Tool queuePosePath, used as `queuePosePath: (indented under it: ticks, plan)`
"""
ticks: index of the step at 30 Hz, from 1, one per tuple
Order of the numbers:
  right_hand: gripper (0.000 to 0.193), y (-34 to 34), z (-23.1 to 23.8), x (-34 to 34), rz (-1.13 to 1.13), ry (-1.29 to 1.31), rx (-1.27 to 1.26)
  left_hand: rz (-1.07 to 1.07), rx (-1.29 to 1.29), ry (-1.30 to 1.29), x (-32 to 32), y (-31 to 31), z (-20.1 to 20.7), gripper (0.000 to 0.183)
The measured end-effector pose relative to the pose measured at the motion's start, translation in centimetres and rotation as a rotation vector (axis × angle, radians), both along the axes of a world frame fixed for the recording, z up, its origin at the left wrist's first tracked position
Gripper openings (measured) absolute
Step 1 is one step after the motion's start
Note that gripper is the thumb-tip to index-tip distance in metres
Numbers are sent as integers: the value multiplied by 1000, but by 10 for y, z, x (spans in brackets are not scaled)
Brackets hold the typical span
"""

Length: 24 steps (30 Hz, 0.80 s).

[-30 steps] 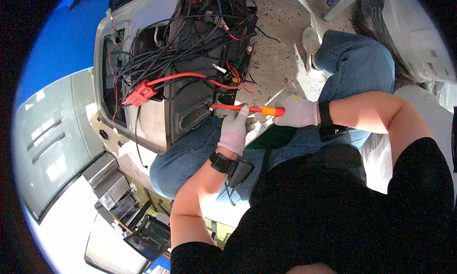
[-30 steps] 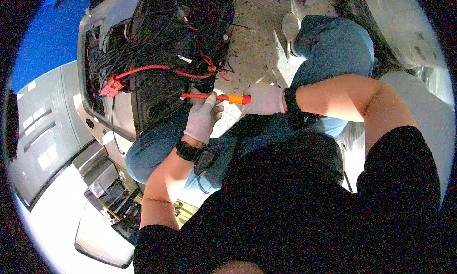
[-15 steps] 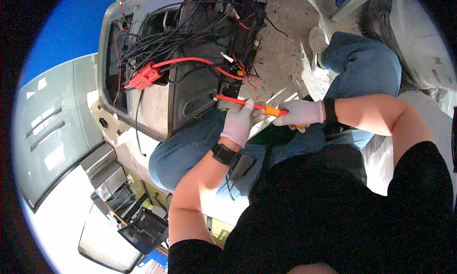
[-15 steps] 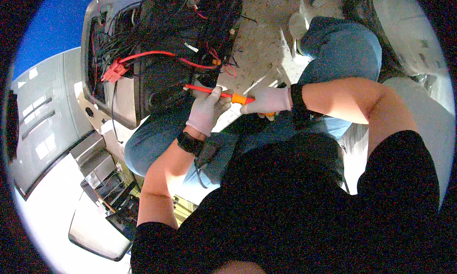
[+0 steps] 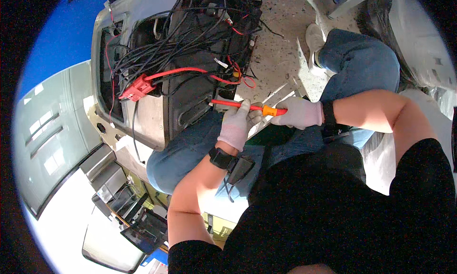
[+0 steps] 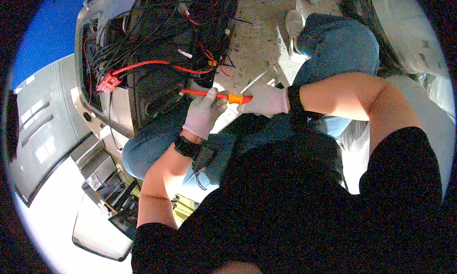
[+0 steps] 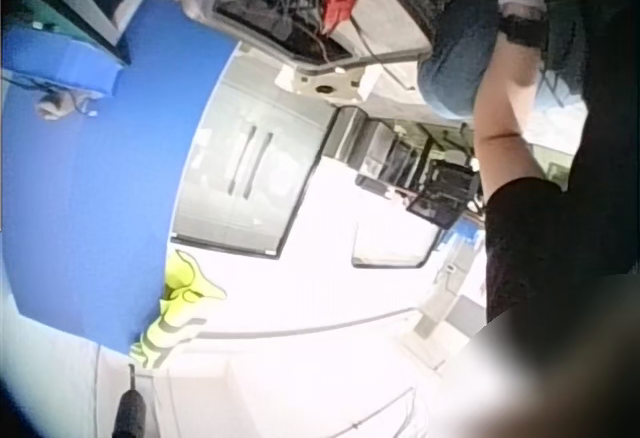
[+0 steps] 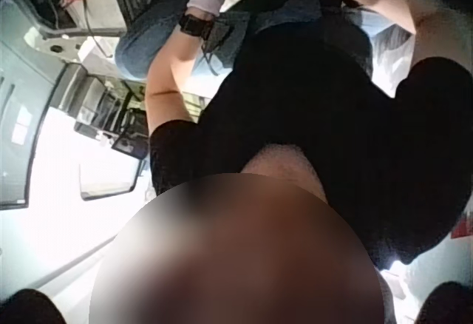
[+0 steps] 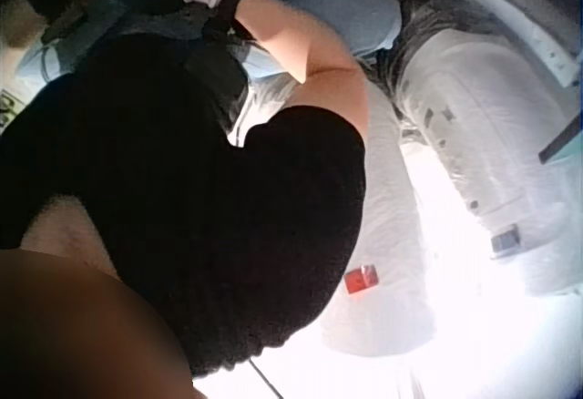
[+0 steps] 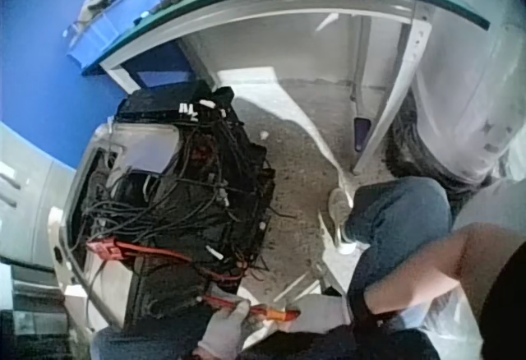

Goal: Using a screwdriver and hands to organize and connect cables inside an electromechanical machine cabinet.

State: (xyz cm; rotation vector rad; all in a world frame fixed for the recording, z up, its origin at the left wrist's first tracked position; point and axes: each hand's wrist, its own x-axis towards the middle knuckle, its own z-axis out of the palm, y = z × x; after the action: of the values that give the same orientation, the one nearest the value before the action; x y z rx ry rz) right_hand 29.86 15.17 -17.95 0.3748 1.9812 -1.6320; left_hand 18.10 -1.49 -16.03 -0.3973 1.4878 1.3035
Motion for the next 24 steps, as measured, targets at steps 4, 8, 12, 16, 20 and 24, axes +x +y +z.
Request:
queuePosePath:
  ticks: [4,8,12,16,20,24]
  plan:
    - [37,4,3,-5,23,-345,-396,10,12,-8,1,-2,-2,27]
    - [37,1,-4,-9,52,-448,-375,36,13,26,3,-5,-5,26]
    - [34,-10,-11,-1,135,-266,-146,10,17,50,2,-9,-9,24]
    - [34,-18,-11,7,18,131,260,19,30,52,2,-9,-9,21]
    - [29,-10,-8,3,61,134,231,2,5,81,1,-5,-6,21]
    - [26,-7,-8,-1,78,134,213,-7,17,74,1,0,-5,21]
